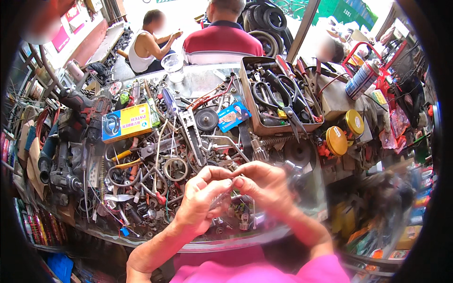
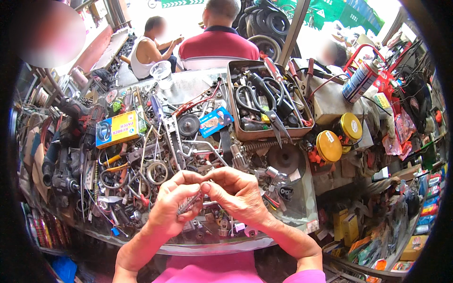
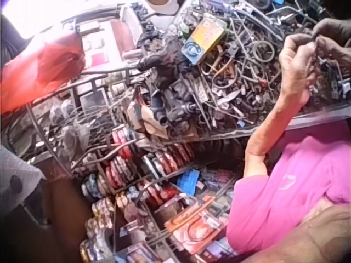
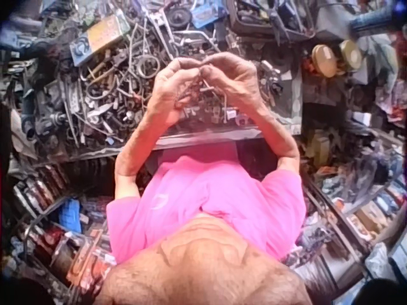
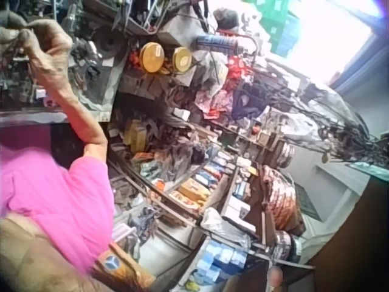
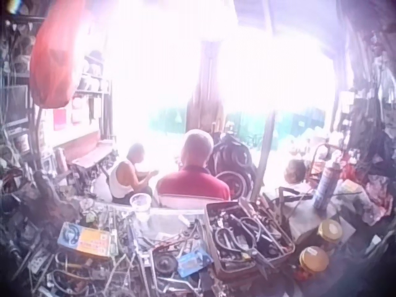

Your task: The person assembles small mechanical parts on a cluttered workbench. They repeatedly thread a red wire through a metal spring and attach small metal components, handling the parts one at a time.

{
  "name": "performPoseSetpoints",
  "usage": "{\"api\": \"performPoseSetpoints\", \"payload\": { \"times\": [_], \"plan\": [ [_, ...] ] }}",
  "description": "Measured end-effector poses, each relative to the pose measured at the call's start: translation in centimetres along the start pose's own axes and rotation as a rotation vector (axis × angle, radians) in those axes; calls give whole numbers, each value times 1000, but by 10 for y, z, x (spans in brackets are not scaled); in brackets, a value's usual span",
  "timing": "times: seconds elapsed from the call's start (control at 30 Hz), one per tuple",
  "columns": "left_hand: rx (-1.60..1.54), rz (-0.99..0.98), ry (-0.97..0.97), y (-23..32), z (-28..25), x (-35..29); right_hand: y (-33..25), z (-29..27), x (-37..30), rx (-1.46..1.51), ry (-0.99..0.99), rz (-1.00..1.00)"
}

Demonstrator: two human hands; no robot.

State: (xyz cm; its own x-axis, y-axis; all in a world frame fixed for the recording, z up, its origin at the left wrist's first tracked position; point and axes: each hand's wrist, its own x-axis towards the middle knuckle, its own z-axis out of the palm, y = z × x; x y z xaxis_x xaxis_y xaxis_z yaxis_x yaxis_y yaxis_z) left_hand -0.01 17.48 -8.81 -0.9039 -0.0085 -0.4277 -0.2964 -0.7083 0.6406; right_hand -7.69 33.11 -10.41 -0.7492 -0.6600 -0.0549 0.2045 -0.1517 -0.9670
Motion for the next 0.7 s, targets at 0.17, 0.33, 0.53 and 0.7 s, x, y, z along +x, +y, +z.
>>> {"api": "performPoseSetpoints", "payload": {
  "times": [0.17, 0.33, 0.53, 0.7],
  "plan": [
    [-234, -100, 59, 17, 5, 0, -10, 1, -2, 39, 20, -56],
    [-251, -103, -196, 5, -23, 11, -9, 9, -1, 132, -9, -14],
    [-109, -17, -219, -3, -26, 9, 1, 12, -2, 23, 26, -52],
    [-134, -26, -214, -9, -28, 10, 11, 10, -3, -379, 45, -244]
  ]
}}
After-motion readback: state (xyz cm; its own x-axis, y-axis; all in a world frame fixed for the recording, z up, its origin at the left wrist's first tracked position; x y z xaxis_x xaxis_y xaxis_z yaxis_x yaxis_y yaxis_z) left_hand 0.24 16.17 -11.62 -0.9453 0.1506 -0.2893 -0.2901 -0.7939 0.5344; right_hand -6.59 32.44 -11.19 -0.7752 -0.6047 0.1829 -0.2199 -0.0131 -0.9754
